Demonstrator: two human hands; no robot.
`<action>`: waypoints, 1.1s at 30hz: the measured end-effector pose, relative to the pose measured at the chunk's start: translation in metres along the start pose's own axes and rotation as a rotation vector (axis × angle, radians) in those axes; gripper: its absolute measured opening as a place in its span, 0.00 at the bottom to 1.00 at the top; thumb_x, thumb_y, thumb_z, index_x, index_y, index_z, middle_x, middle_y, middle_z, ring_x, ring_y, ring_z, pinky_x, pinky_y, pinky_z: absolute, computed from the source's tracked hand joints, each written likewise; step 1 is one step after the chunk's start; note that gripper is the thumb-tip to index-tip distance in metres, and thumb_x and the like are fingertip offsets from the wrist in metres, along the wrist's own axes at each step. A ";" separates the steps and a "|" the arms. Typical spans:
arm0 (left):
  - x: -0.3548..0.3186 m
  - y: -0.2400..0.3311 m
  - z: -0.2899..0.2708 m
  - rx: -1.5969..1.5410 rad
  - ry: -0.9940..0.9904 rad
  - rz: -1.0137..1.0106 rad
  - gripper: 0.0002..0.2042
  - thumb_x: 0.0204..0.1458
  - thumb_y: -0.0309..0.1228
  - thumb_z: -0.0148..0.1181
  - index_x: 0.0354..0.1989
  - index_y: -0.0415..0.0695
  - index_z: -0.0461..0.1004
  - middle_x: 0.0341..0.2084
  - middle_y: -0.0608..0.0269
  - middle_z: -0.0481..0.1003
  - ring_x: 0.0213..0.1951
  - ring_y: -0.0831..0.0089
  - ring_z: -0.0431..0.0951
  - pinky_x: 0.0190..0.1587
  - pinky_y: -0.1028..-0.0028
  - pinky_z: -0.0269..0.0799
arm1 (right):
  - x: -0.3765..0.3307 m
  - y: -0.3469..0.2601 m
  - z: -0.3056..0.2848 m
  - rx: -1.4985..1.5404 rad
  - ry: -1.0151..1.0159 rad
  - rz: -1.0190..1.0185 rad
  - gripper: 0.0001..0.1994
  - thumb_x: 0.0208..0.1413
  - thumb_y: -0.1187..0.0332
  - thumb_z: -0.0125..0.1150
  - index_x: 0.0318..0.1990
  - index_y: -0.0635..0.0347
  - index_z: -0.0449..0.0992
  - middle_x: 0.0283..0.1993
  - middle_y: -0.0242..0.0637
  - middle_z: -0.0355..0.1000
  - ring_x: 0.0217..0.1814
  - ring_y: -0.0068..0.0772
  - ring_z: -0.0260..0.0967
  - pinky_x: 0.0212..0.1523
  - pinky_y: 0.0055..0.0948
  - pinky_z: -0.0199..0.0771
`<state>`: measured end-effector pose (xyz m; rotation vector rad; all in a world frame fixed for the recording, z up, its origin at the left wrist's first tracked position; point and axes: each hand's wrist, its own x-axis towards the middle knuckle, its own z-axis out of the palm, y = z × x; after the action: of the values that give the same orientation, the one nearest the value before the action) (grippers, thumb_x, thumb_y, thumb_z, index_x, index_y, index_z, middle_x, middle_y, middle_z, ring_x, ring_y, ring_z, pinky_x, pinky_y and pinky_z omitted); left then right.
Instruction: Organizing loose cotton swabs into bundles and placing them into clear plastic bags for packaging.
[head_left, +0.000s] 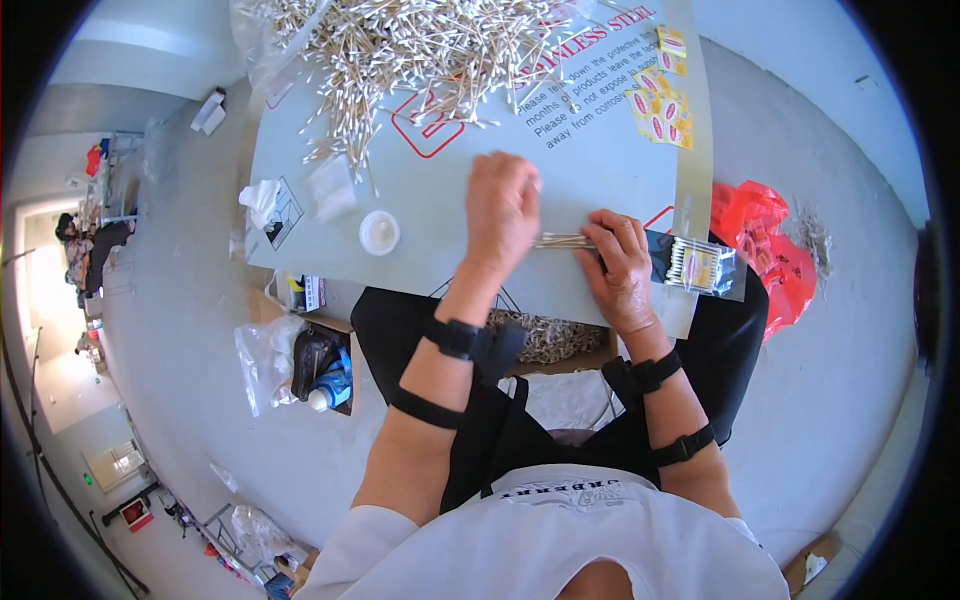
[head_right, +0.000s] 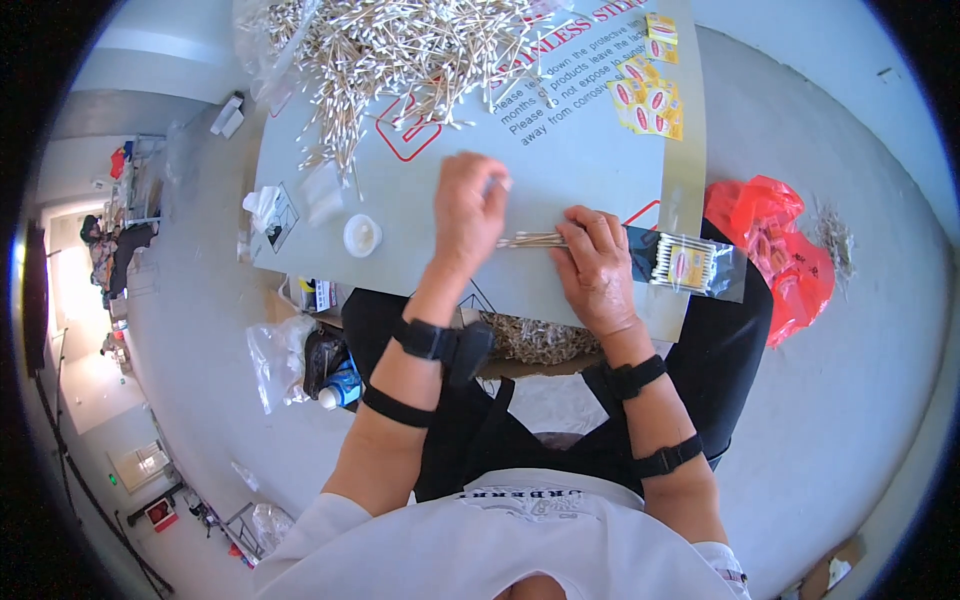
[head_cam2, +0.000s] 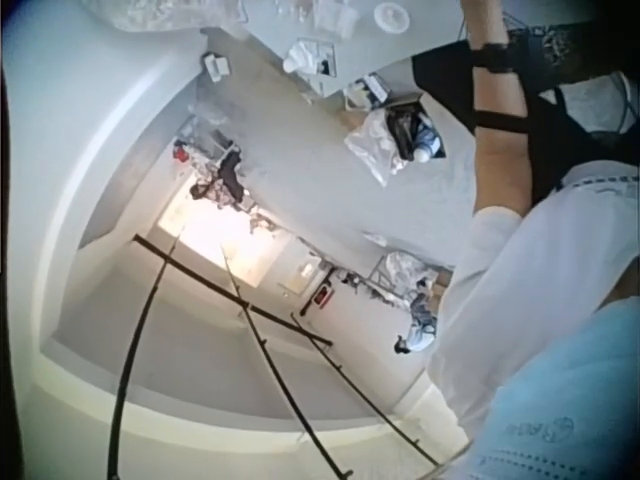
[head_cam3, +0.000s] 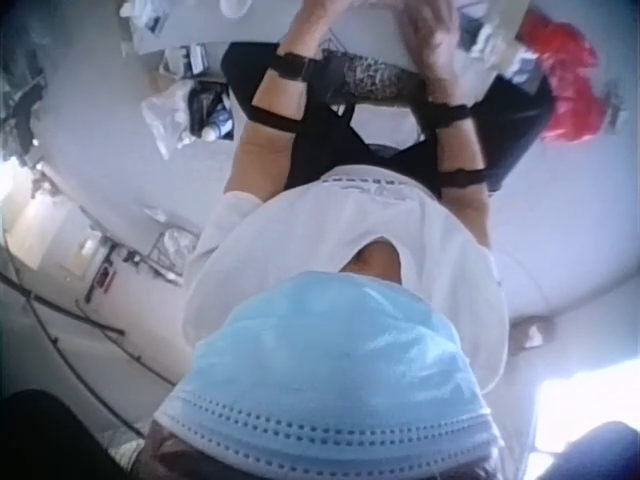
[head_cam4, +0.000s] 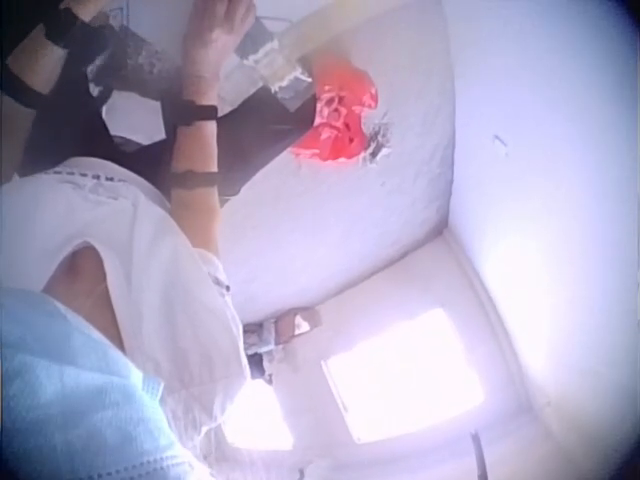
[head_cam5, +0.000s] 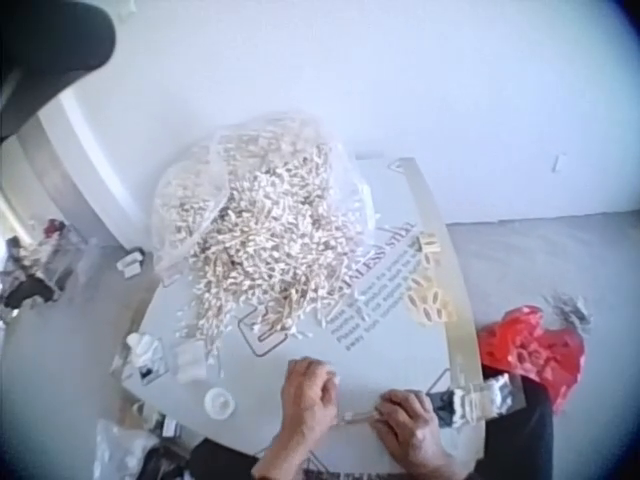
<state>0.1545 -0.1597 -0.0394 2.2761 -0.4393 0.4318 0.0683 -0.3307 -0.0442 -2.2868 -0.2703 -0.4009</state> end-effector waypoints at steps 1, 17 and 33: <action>0.012 -0.010 -0.001 0.037 0.032 -0.014 0.08 0.43 0.22 0.64 0.32 0.43 0.73 0.31 0.59 0.73 0.39 0.56 0.71 0.44 0.62 0.66 | 0.001 -0.001 0.000 -0.001 -0.002 0.000 0.16 0.42 0.77 0.66 0.42 0.65 0.75 0.49 0.42 0.70 0.50 0.47 0.67 0.51 0.41 0.69; 0.077 -0.016 0.006 0.391 -0.315 -0.271 0.06 0.40 0.28 0.61 0.23 0.38 0.78 0.26 0.55 0.74 0.33 0.63 0.73 0.37 0.64 0.68 | 0.006 0.000 0.000 -0.010 -0.023 0.040 0.14 0.43 0.74 0.66 0.39 0.60 0.73 0.47 0.38 0.69 0.48 0.45 0.66 0.49 0.40 0.67; -0.038 0.032 -0.078 -0.303 -0.891 -0.400 0.05 0.47 0.20 0.61 0.32 0.37 0.74 0.22 0.68 0.73 0.27 0.81 0.71 0.33 0.77 0.69 | 0.004 0.001 0.003 -0.016 -0.009 0.030 0.12 0.44 0.71 0.66 0.39 0.56 0.77 0.47 0.33 0.69 0.47 0.39 0.66 0.48 0.38 0.67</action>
<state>0.0941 -0.1160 0.0145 2.0735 -0.4178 -0.8286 0.0729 -0.3285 -0.0454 -2.3057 -0.2384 -0.3787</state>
